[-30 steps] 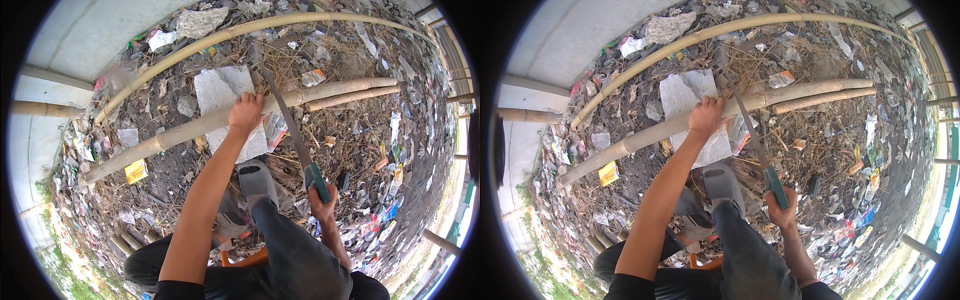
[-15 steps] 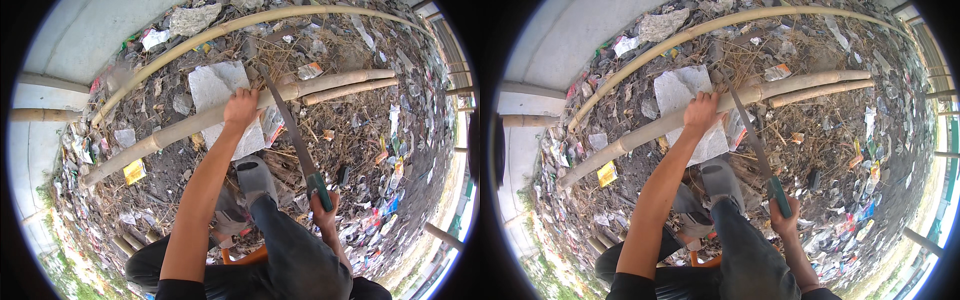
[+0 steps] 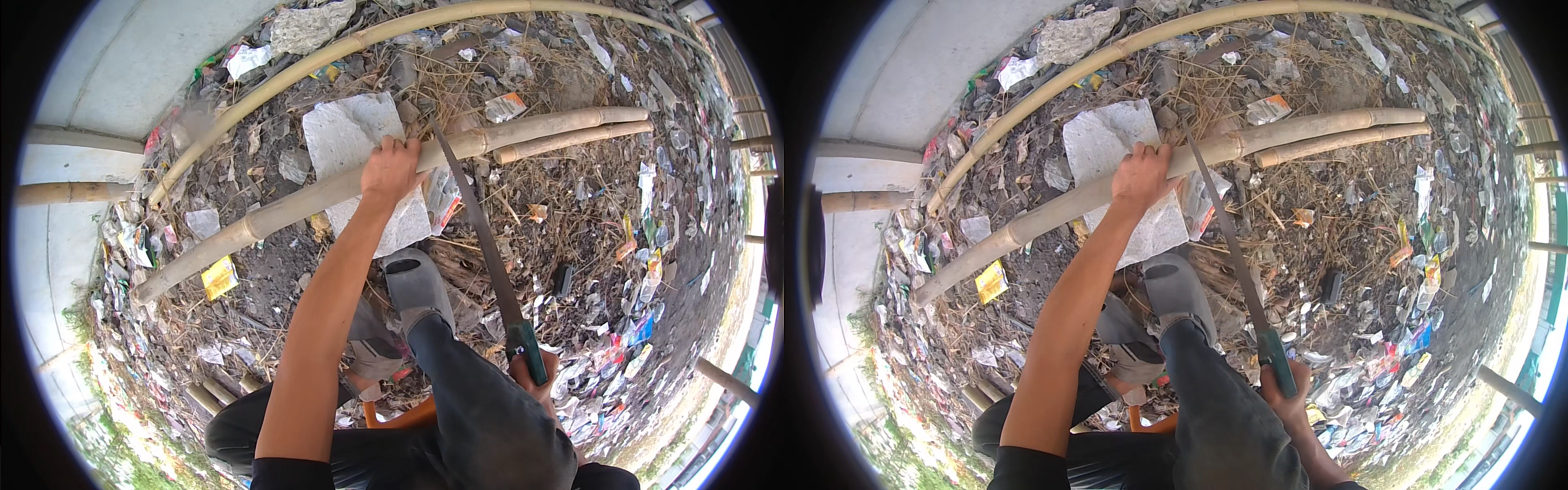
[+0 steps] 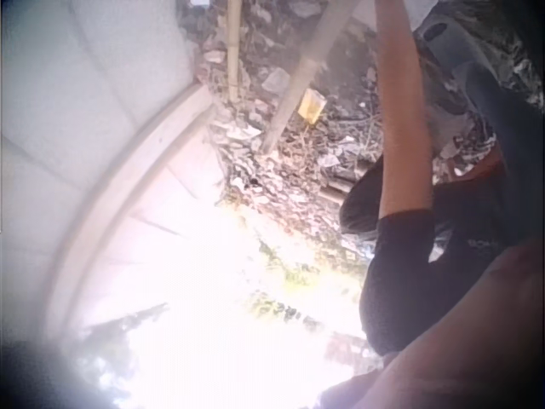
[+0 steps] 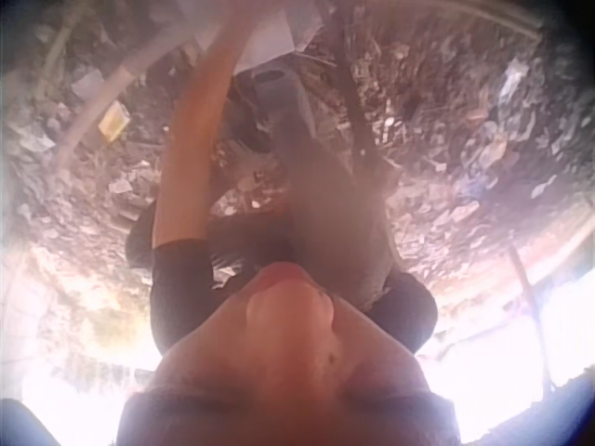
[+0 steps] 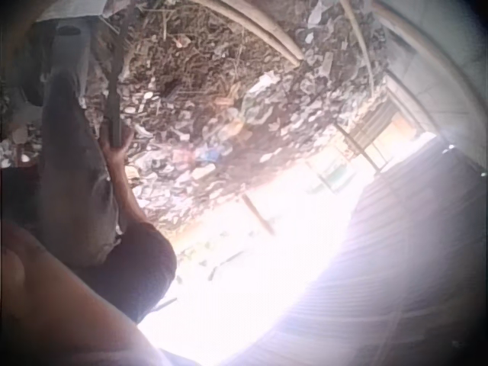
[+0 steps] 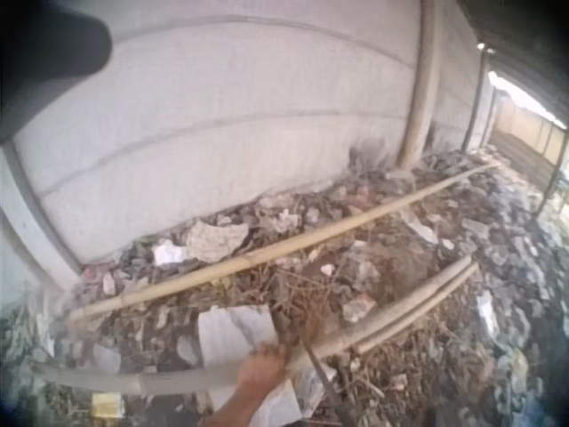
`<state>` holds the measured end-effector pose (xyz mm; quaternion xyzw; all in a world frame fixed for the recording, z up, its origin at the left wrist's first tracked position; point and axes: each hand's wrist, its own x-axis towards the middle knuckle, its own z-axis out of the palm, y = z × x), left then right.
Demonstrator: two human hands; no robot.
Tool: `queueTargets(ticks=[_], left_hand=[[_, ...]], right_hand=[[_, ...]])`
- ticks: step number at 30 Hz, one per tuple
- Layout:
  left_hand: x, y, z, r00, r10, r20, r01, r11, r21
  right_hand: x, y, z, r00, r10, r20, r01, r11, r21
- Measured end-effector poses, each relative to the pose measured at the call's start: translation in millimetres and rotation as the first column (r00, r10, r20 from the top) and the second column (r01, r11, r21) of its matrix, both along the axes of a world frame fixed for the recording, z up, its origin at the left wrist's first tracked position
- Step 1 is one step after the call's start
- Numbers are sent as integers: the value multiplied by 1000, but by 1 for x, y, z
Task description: The person sits on a small stool and uses a hand saw to cut a long bamboo pole resting on a concrete block. They hold the pole with their left hand and saw with their right hand, eventually cutting through the bamboo.
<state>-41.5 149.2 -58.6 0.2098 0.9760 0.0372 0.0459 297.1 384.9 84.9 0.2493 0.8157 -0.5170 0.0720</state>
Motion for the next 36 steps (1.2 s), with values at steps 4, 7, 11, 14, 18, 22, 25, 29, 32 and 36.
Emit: queueTargets(ticks=[4,7,11,14,18,22,25,29,32,36], left_hand=[[-2,-3,-4,1000,20,-7,-20,1000,19],[-1,6,-2,999,3,-48,-1,999,41],[-3,2,-2,999,18,-27,-18,1000,18],[-4,3,2,1000,11,-30,-11,1000,7],[2,1,-7,998,21,-64,-20,1000,19],[8,-4,-14,997,12,-81,-10,1000,15],[0,10,-9,996,3,-93,1,999,46],[-4,2,-3,999,-3,-48,4,1000,19],[-8,11,6,998,2,57,-2,1000,-8],[-1,0,2,998,11,66,-12,1000,8]], right_hand=[[-54,-2,-14,999,42,-14,-42,997,-67],[-143,-25,-71,969,-25,-246,21,1000,-19],[-179,-52,-77,918,-128,-376,129,991,-21],[-112,-37,-53,975,10,-220,-6,1000,20],[-20,-10,20,996,74,42,-72,997,-34],[-63,-5,-4,998,65,-7,-65,994,-92],[-173,-42,-76,952,0,-307,-14,999,-45],[-217,-63,-70,958,-19,-287,-7,996,-87],[-142,-39,-48,976,50,-211,-50,999,4],[5,-5,3,999,37,23,-37,999,19]])
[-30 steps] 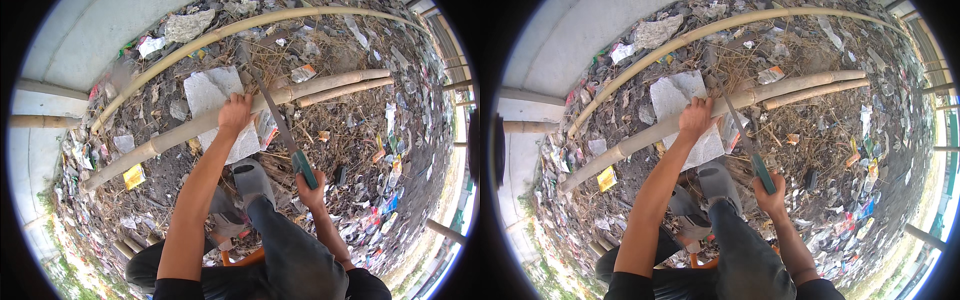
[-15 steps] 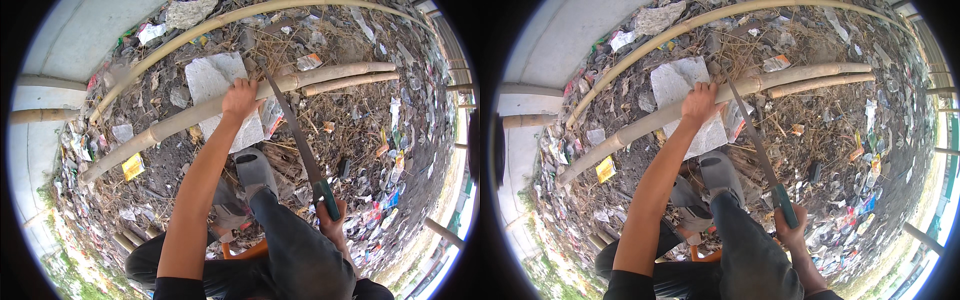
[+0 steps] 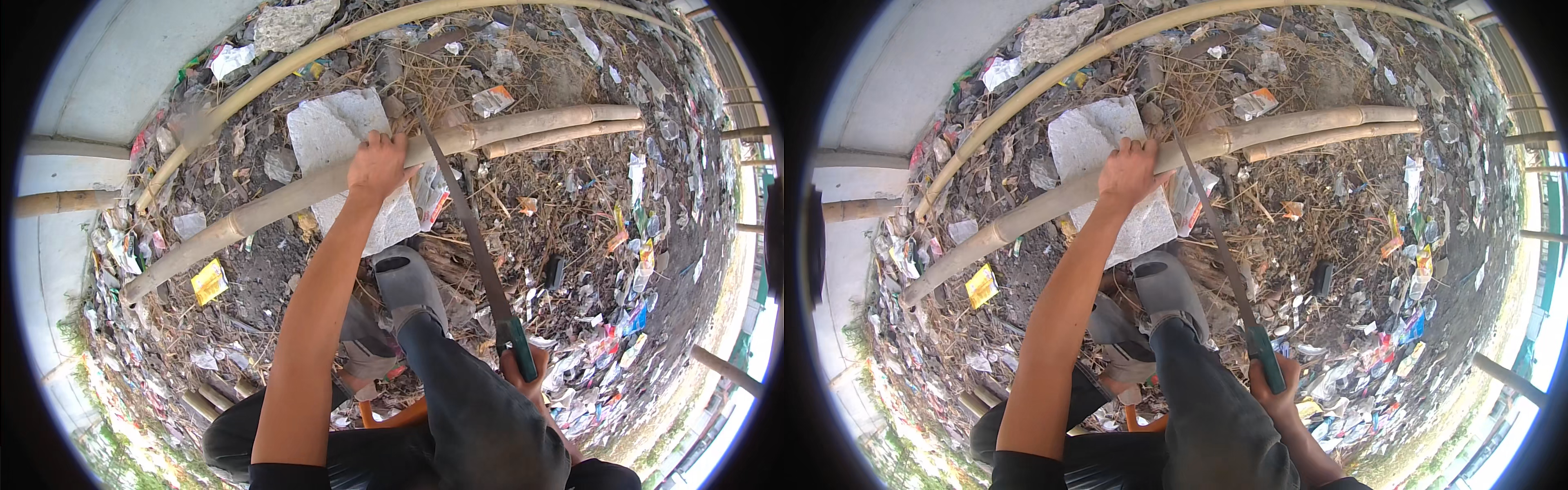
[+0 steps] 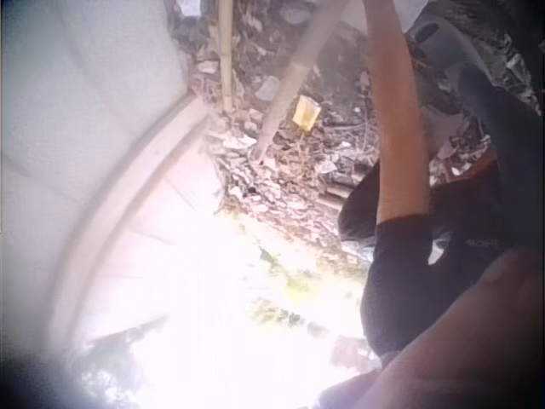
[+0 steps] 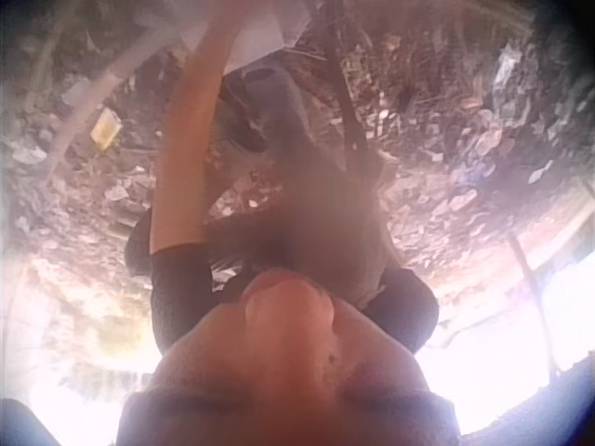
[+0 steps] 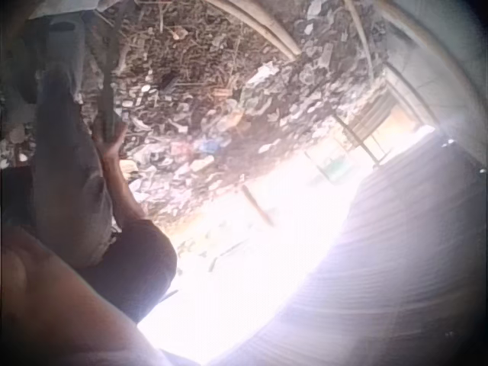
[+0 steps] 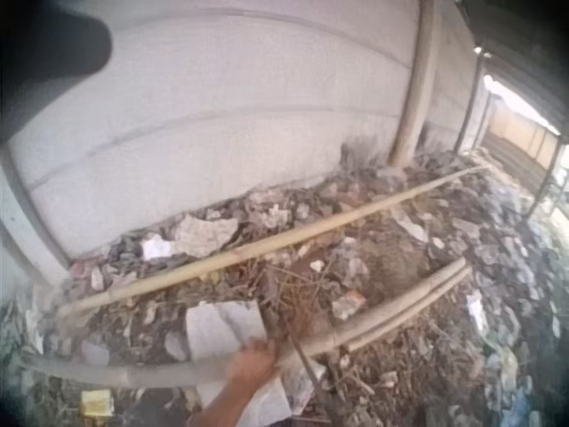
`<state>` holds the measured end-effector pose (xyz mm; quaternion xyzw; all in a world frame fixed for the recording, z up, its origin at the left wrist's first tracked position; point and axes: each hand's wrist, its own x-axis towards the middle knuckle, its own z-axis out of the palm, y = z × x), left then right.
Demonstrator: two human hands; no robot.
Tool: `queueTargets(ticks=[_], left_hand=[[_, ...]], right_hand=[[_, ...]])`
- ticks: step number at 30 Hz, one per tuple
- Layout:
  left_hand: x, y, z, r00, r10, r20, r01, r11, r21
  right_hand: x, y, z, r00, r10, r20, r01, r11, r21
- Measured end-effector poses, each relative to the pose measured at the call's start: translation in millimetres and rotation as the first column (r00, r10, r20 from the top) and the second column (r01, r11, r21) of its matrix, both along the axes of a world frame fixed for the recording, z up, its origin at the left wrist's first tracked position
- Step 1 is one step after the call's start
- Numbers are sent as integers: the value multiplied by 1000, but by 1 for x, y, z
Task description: The person sits on a small stool and uses a hand saw to cut a long bamboo pole resting on a concrete block. They hold the pole with their left hand and saw with their right hand, eventually cutting through the bamboo.
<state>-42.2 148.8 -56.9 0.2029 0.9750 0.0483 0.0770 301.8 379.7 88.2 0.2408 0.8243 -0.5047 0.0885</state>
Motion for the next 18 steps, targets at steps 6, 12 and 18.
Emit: queueTargets(ticks=[6,12,18], left_hand=[[-3,8,1,999,38,-28,-38,999,-3],[-4,3,-1,999,44,-18,-44,999,-22],[-2,2,4,1000,22,5,-22,1000,-15]], right_hand=[[-113,-13,-45,987,52,-149,-64,995,-71],[-201,-46,-87,958,-27,-287,16,999,-41],[-17,-3,-1,1000,16,-4,-16,999,-44]])
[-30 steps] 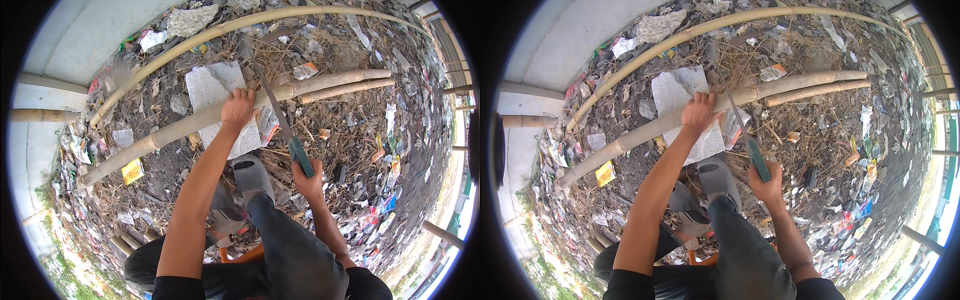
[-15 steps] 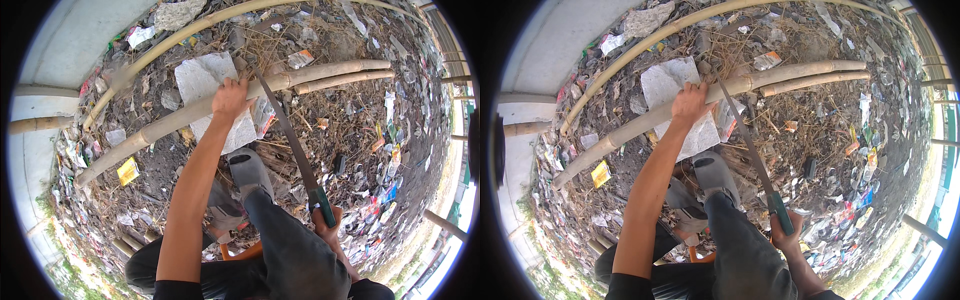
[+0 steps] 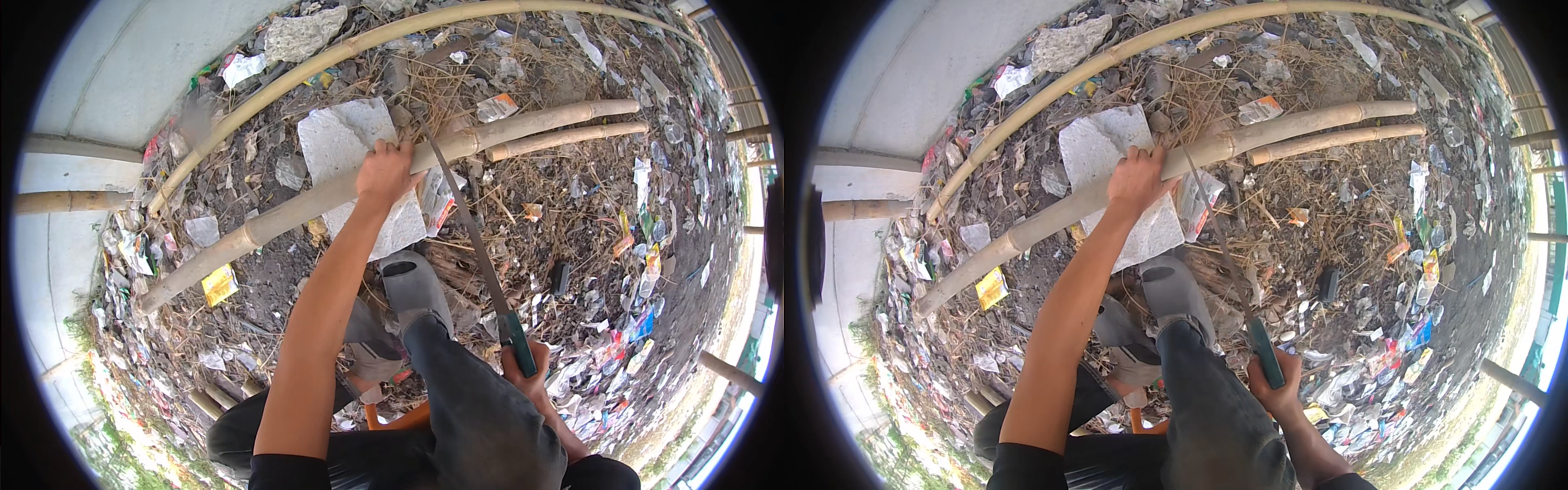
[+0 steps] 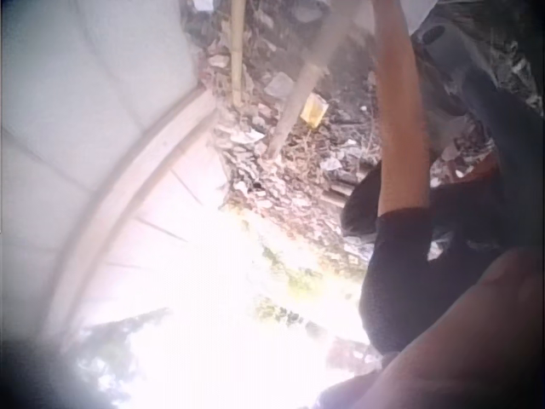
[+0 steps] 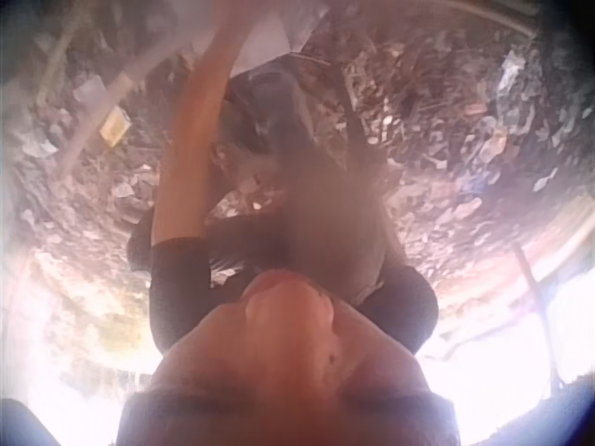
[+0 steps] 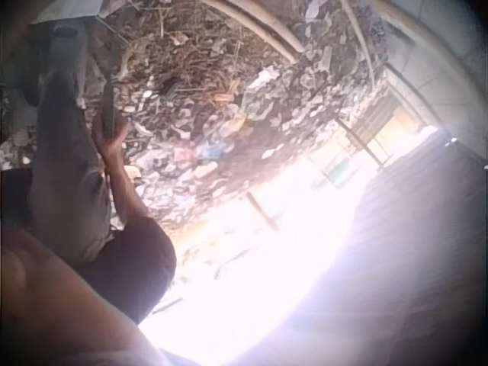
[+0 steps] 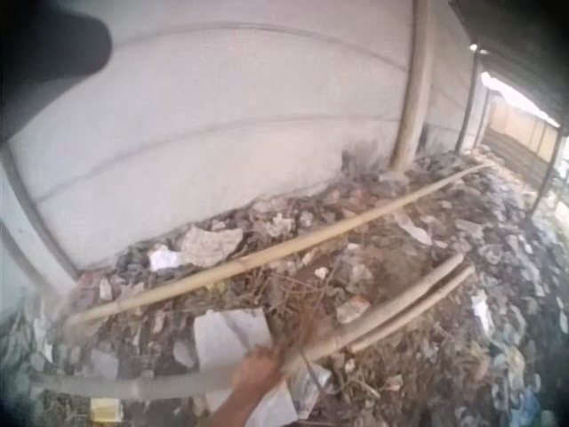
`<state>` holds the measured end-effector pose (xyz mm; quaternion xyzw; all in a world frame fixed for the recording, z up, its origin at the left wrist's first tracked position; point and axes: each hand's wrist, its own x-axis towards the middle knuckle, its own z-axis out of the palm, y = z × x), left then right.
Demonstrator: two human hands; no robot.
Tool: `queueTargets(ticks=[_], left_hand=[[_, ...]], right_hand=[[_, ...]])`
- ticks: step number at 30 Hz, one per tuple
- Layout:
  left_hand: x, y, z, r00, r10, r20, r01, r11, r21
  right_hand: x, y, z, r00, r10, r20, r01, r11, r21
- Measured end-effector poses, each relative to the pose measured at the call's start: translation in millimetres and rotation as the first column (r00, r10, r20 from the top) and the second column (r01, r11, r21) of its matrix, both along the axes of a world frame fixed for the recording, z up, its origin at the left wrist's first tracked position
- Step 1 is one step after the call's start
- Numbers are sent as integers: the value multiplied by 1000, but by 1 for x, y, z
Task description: The person sits on a small stool and uses a hand saw to cut a long bamboo pole resting on a concrete block. They hold the pole with their left hand and saw with their right hand, eventually cutting through the bamboo.
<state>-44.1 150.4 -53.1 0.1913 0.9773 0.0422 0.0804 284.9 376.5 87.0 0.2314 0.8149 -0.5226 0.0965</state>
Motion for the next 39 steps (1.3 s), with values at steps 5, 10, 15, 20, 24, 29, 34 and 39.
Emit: queueTargets(ticks=[5,10,15,20,24,29,34,39], left_hand=[[2,4,2,999,-27,-21,27,1000,-16],[-8,4,0,999,4,-37,-3,1000,26],[-10,3,8,1000,13,8,-13,999,29],[2,-2,3,999,12,-32,-10,998,54],[-1,10,-4,996,-28,-80,30,999,26],[0,14,3,1000,-23,-22,22,1000,-17],[-10,-1,1,999,-34,4,34,999,0],[1,-8,-9,997,-41,-63,42,999,16]], right_hand=[[-102,-12,-40,991,60,-123,-65,997,-41],[-202,-67,-88,914,179,-363,-136,981,141],[-45,-1,-31,994,67,-84,-70,997,-30],[3,16,-8,993,-65,-100,60,997,-43],[-147,-20,-90,953,101,-285,-100,995,21],[-195,-39,-106,913,-185,-364,177,983,-57],[-13,-1,-27,994,67,-86,-69,998,-14],[-18,21,6,997,-70,37,73,992,-102]])
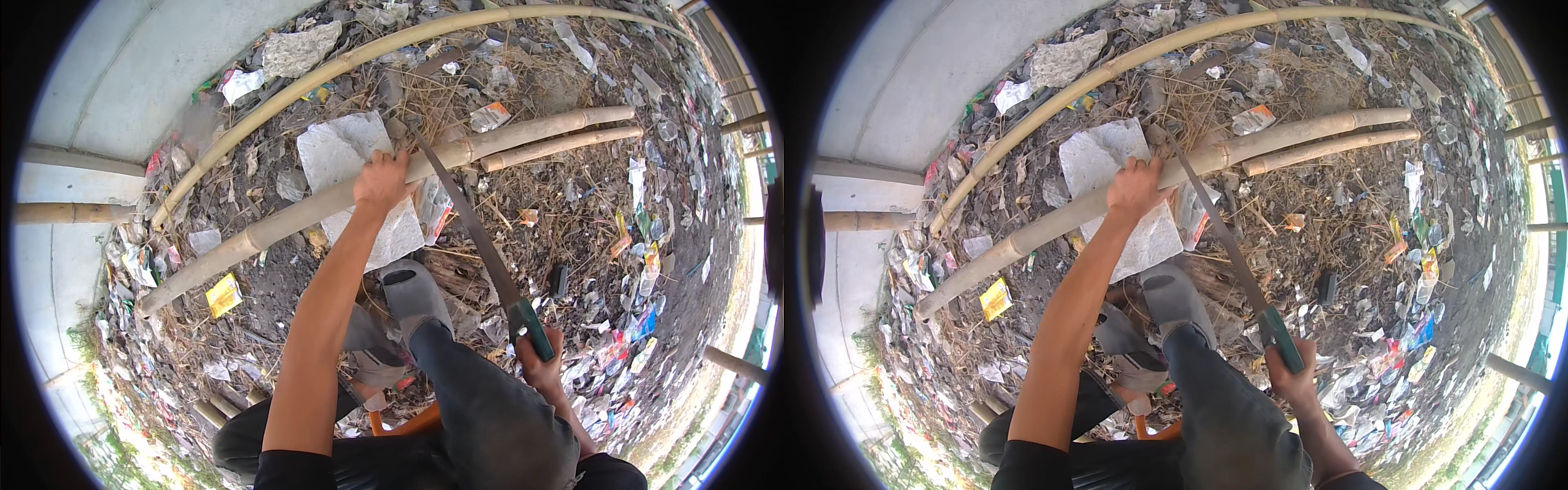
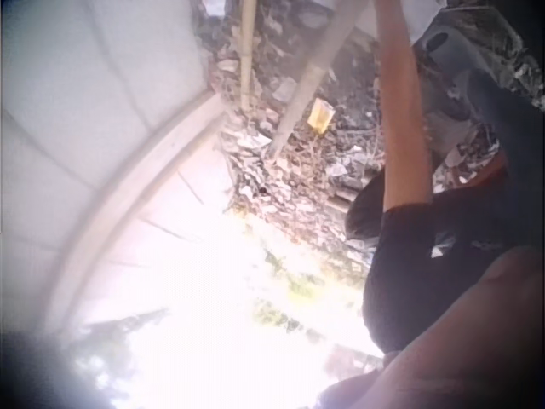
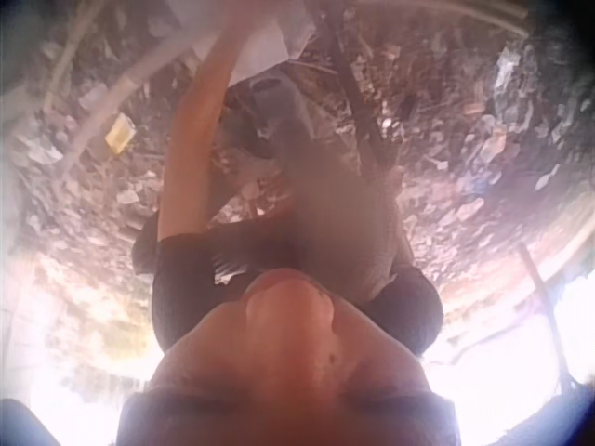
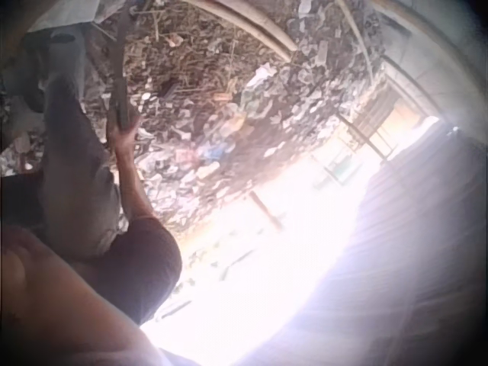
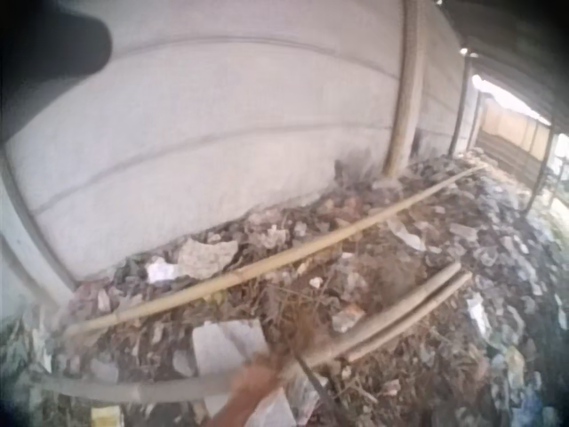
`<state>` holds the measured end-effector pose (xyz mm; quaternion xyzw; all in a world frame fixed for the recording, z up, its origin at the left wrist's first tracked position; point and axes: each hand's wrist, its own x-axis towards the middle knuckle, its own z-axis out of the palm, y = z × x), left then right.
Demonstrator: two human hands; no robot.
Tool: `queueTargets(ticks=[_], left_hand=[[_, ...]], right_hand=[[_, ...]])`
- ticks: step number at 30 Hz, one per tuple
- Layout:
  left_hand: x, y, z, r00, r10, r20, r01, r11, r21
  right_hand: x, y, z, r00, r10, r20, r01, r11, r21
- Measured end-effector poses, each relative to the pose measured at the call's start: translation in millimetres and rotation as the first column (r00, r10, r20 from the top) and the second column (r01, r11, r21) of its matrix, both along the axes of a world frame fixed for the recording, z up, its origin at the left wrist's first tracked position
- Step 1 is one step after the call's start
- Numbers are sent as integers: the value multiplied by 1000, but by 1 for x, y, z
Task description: The person sits on a small stool and uses a hand saw to cut a long bamboo pole resting on a concrete block. They hold the pole with their left hand and saw with their right hand, eventually cutting through the bamboo.
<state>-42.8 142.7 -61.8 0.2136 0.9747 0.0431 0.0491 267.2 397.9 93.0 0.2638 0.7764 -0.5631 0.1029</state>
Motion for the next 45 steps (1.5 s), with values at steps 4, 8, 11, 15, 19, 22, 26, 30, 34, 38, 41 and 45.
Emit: queueTargets(ticks=[4,8,11,15,19,22,26,30,34,38,41,45], left_hand=[[-12,23,2,998,-10,67,8,1000,28],[-12,12,2,999,2,37,0,999,-47],[-9,13,15,991,48,128,-41,998,-53],[3,7,5,999,-11,-42,10,999,-32],[-8,20,10,997,-15,70,17,999,-38],[-13,16,-1,999,15,43,-14,1000,-18],[-7,14,9,993,50,103,-40,995,-95],[-12,15,15,994,17,105,-12,999,-47],[-9,15,11,998,-14,60,15,1000,-22],[-11,19,-1,998,-41,41,42,998,-47],[-14,6,-2,997,-6,83,14,996,-91],[-7,4,19,997,12,75,-4,994,-108]], right_hand=[[-145,-26,-109,955,-114,-275,130,991,41],[-178,-48,-78,968,-30,-248,35,999,18],[-94,-35,-61,967,106,-230,-96,994,53],[5,-12,-15,997,23,-79,-21,1000,20],[-82,-27,-50,983,89,-160,-76,994,82],[-201,-67,-77,964,44,-263,-29,998,61],[-161,-53,-92,954,-142,-263,151,989,12],[-7,-10,-12,985,138,-104,-125,984,127],[10,6,-6,989,117,-90,-104,985,138],[-124,-28,-110,940,-9,-342,52,992,117],[-200,-64,-70,955,106,-276,-83,992,92],[-193,-58,-108,944,-18,-331,4,999,-42]])
